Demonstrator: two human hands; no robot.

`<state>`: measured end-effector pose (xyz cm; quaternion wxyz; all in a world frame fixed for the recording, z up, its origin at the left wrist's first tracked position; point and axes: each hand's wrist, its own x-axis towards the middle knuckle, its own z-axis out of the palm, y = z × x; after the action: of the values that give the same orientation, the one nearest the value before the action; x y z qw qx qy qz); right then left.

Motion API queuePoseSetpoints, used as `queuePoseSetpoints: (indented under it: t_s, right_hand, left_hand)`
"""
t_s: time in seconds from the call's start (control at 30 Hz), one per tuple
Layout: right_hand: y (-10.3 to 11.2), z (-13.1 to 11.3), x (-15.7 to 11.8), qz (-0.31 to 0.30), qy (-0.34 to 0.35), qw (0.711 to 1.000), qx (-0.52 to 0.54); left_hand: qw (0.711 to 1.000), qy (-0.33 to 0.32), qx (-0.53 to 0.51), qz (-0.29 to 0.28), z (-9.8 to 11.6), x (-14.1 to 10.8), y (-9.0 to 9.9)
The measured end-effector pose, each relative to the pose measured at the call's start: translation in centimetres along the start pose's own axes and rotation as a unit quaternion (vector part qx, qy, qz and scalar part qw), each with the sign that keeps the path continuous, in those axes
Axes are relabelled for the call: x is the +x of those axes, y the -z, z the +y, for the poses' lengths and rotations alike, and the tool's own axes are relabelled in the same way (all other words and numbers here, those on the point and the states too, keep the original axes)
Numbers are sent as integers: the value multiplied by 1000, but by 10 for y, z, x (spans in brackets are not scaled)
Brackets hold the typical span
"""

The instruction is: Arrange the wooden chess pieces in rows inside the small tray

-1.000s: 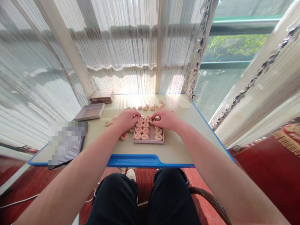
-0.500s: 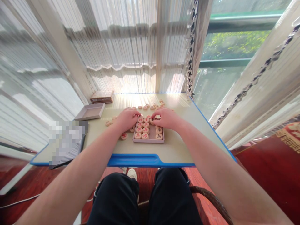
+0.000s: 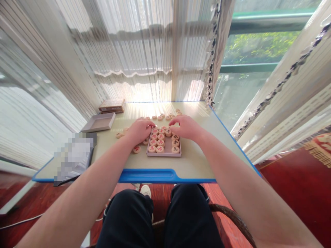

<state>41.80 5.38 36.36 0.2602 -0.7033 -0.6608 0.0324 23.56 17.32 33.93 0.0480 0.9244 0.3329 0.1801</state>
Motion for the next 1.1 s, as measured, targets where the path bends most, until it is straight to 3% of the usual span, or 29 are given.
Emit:
queuePoseSetpoints:
  t_s: [0.53, 0.73, 0.87, 1.1]
  right_hand:
    - [-1, 7, 2, -4, -33, 999, 21]
    - [8, -4, -7, -42, 79, 994, 68]
    - [6, -6, -9, -54, 153, 986, 41]
    - [1, -6, -9, -68, 153, 986, 3]
  left_hand:
    - [1000, -9, -9, -22, -2, 2, -1]
    - [1000, -3, -1, -16, 0, 1, -1]
    - [1000, 2, -1, -17, 1, 1, 0]
    - [1000, 7, 3, -23, -2, 3, -2]
